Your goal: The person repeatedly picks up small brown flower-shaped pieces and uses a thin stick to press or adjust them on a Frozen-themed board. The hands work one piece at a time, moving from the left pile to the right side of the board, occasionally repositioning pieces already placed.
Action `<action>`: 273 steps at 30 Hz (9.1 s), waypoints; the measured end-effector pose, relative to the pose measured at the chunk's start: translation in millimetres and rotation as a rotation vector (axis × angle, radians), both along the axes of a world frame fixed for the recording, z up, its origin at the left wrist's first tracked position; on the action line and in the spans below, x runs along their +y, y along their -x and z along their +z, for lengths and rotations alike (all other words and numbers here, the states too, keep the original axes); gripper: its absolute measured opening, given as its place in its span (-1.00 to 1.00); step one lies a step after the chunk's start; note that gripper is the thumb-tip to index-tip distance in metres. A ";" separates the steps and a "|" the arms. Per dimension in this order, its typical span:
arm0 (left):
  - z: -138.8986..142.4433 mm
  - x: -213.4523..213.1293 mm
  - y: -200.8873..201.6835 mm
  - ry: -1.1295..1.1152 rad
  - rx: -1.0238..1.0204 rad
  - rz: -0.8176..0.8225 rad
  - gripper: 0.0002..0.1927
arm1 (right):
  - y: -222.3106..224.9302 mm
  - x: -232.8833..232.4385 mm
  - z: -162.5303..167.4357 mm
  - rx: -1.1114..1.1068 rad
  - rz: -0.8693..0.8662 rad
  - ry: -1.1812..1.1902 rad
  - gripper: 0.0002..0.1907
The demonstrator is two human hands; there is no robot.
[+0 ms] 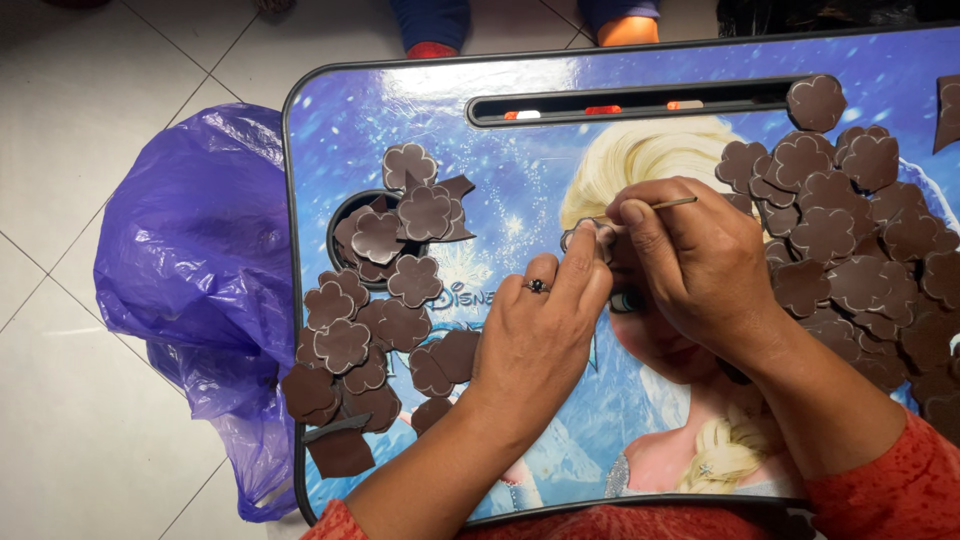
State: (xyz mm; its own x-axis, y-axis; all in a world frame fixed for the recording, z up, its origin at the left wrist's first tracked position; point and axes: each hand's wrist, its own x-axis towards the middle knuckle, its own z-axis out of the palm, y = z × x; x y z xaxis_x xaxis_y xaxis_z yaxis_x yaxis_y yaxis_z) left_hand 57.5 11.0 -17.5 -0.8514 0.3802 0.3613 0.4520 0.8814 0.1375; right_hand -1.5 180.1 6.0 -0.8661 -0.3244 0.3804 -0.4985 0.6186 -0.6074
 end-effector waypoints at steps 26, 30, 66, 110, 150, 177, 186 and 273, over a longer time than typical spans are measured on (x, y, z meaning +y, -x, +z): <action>6.2 -1.4 1.7 -0.009 -0.023 0.005 -0.45 | -2.7 12.4 2.2 0.045 -0.002 -0.066 -0.91; 8.9 -1.8 3.3 -0.029 -0.028 -0.009 -0.43 | -3.6 13.4 2.5 0.051 0.006 -0.053 -0.91; 9.5 -10.0 9.6 -0.128 -0.052 -0.042 -0.53 | -9.0 13.8 2.2 0.028 0.036 -0.058 -0.92; 10.8 -26.3 23.7 -0.435 -0.168 -0.110 -0.68 | -17.6 5.1 6.1 -0.032 0.143 -0.001 -0.91; 7.0 -5.4 5.4 -0.012 0.001 -0.042 -0.48 | -9.1 12.9 -4.4 0.025 -0.007 0.004 -0.92; 4.7 10.2 -14.4 0.154 0.083 0.130 -0.46 | -11.3 7.1 3.3 -0.022 0.118 0.080 -0.89; -3.9 18.3 -24.0 0.442 0.042 0.123 -0.94 | -15.1 -4.7 2.8 0.041 0.238 0.017 -0.97; -1.2 -25.8 28.2 -0.493 -0.188 0.014 -0.82 | -15.8 3.7 -2.1 0.093 0.258 -0.030 -0.95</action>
